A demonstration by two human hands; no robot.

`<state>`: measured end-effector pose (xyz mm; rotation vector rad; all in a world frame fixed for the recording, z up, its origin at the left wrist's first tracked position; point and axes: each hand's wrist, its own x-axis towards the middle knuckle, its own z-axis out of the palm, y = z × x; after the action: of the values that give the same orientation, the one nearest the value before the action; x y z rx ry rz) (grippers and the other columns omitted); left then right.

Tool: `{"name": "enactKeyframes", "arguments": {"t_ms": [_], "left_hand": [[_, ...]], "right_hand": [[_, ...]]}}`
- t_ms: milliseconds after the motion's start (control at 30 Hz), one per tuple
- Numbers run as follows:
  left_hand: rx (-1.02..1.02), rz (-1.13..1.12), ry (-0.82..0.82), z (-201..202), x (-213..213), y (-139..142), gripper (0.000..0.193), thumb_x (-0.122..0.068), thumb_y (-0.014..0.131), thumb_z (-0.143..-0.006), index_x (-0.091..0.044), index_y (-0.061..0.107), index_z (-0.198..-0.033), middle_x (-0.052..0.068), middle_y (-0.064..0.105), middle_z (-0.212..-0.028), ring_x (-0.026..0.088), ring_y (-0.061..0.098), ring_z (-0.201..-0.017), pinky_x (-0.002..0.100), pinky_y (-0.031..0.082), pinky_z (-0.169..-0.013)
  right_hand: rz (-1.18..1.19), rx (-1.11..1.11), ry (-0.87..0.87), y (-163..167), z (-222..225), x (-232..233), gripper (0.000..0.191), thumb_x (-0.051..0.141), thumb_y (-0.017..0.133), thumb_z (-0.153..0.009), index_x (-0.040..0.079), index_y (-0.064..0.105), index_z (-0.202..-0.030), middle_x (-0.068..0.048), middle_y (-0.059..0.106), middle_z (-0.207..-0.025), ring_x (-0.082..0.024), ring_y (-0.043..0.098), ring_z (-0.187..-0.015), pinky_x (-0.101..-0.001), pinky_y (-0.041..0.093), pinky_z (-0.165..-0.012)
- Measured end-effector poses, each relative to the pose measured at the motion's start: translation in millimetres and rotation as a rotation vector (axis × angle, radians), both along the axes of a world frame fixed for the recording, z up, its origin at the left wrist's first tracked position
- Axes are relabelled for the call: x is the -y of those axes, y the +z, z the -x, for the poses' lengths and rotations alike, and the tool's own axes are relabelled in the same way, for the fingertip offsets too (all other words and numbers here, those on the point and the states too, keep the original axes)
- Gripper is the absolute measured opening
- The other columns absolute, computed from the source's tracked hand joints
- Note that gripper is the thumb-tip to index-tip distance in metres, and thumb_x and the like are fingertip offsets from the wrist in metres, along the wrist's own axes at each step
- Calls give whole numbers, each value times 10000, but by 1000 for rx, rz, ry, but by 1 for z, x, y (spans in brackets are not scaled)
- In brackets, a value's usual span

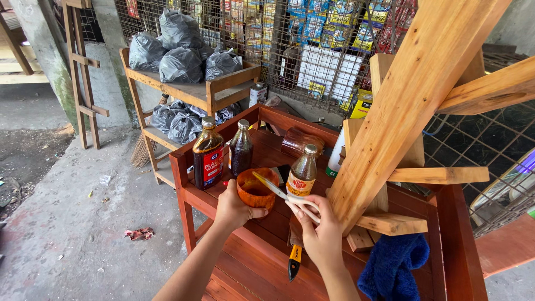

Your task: The person pours liquid from a bottle into a small container, then uses a brush to apply the liquid to a wooden table. The person repeatedly dips the brush into the container and applies the liquid to the table surface.

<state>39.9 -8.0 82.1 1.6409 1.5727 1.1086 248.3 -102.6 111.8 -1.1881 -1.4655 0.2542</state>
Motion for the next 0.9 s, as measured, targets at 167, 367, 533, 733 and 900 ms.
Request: {"name": "enactKeyframes", "arguments": {"t_ms": [167, 367, 533, 733, 900], "left_hand": [[12, -17, 3, 1, -1, -3, 878, -318, 1034, -447, -53, 510, -1100, 131, 746, -1141, 272, 713, -1119, 359, 568, -958], [30, -61, -4, 1, -3, -5, 877, -322, 1026, -442, -46, 520, -1102, 127, 755, -1123, 269, 725, -1105, 362, 573, -951], [27, -37, -14, 2, -4, -4, 884, -326, 1030, -452, -36, 525, -1117, 127, 754, -1139, 262, 722, -1112, 360, 568, -964], [27, -39, -22, 3, -4, -4, 901, -313, 1028, -454, -40, 517, -1144, 124, 744, -1163, 252, 713, -1133, 348, 570, -966], [45, -58, -36, 4, -2, -5, 890, -308, 1028, -447, -44, 534, -1138, 111, 753, -1157, 239, 722, -1129, 341, 565, -975]], "right_hand": [[-50, -19, -36, -7, 2, 2, 262, 77, 679, -921, 24, 614, -1170, -155, 760, -1081, -259, 780, -1005, -345, 641, -793], [-32, 186, -43, 4, 0, 1, 257, 91, 703, -896, 34, 644, -1139, -143, 775, -1016, -241, 791, -930, -350, 618, -731], [-128, -17, -34, 3, -3, -3, 258, 91, 673, -941, 30, 621, -1186, -141, 754, -1071, -224, 779, -990, -315, 639, -757], [37, -44, 51, -6, -7, -2, 262, 50, 666, -925, 18, 617, -1181, -139, 762, -1094, -217, 763, -1039, -323, 629, -838], [-14, -29, 45, -14, -8, -2, 255, 72, 661, -942, 29, 604, -1186, -142, 743, -1094, -206, 762, -1007, -327, 635, -816]]}}
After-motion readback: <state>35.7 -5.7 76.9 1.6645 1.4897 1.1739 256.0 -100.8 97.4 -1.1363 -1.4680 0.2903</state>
